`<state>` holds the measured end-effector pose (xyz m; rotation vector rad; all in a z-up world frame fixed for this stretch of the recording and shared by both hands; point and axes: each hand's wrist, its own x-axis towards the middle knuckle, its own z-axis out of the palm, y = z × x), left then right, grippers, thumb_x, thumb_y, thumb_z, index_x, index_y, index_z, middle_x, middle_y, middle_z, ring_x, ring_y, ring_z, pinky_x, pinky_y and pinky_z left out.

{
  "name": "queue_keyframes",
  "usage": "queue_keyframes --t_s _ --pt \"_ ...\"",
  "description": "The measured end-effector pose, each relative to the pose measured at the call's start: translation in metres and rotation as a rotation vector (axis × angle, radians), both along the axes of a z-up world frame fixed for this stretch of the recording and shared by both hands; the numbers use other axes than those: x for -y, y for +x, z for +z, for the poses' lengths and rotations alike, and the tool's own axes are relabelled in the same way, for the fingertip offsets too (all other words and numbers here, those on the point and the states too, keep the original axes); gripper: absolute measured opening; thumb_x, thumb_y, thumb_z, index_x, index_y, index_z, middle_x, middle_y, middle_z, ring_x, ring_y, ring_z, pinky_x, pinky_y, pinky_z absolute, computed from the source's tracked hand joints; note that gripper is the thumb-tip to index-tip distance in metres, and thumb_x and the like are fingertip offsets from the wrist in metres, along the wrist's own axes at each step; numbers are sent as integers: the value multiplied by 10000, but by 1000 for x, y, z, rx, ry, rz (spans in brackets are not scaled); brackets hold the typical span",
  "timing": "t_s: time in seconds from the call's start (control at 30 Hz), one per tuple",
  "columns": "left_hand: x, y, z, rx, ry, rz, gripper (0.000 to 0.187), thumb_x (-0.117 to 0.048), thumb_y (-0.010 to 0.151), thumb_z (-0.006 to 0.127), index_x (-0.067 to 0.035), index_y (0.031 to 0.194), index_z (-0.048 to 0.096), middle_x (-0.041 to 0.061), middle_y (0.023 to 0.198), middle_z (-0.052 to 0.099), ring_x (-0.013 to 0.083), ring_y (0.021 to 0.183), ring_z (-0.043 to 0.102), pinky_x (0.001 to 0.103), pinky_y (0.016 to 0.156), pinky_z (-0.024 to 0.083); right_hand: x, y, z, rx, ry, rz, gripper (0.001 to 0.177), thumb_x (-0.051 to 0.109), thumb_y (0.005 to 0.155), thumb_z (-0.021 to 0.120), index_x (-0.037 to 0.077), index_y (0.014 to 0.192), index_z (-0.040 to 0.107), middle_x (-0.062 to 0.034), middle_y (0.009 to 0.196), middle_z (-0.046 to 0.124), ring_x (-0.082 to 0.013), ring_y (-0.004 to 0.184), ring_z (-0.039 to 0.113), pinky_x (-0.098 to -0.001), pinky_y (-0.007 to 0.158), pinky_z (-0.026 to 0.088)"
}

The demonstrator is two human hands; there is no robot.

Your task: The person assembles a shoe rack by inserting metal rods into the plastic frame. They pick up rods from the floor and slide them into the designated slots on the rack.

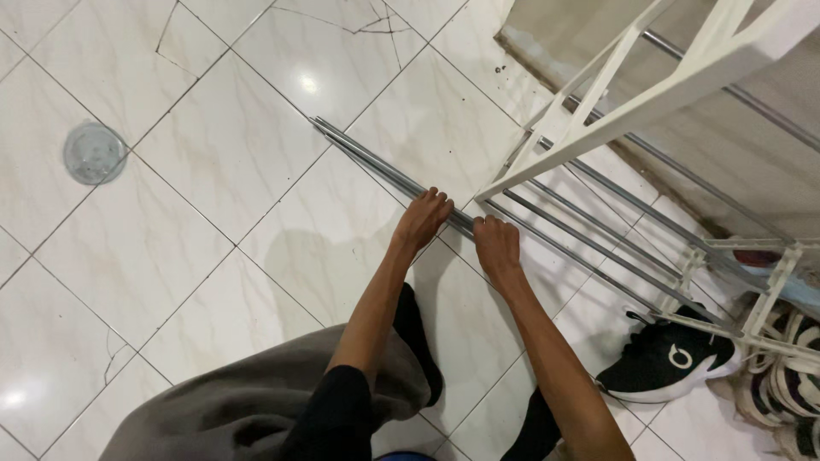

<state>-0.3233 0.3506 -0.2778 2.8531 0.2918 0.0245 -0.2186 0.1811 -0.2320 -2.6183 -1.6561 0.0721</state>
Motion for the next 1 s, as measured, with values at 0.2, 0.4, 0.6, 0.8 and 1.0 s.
queue_keyframes --t_s 0.2,0.4,0.6,0.8,1.0 --pt "4 3 -38 18 54 -24 461 -6 844 592 -5 1305 587 184 1372 597 350 1320 514 426 1150 386 -1 4 -27 16 -54 -43 59 -5 828 666 51 843 677 -133 770 695 -270 740 725 -391 616 556" --pt "4 1 -48 -35 31 18 483 11 926 513 -35 1405 557 187 1501 523 351 1439 437 441 1214 332 -2 6 -39 -33 -79 -56 56 9 843 663 60 865 674 -129 768 718 -272 729 733 -384 598 553" --pt "6 1 -47 -51 0 40 457 -4 958 501 -52 1409 559 188 1528 502 349 1463 411 443 1232 318 3 0 -41 -50 30 -76 144 -13 822 655 39 955 672 -134 818 717 -278 736 729 -406 598 554" --pt "7 -1 -41 -27 28 40 470 -70 942 533 -67 1412 545 193 1528 464 371 1448 384 501 1182 318 6 0 -31 -79 8 -117 245 -2 846 624 40 1081 674 -123 873 718 -283 733 731 -413 589 561" --pt "10 -2 -32 -51 72 59 509 -19 938 556 -80 1443 547 177 1549 473 341 1458 409 478 1170 365 10 2 -19 -144 -15 -128 147 48 933 607 41 1061 680 -123 1006 723 -289 780 734 -428 622 568"
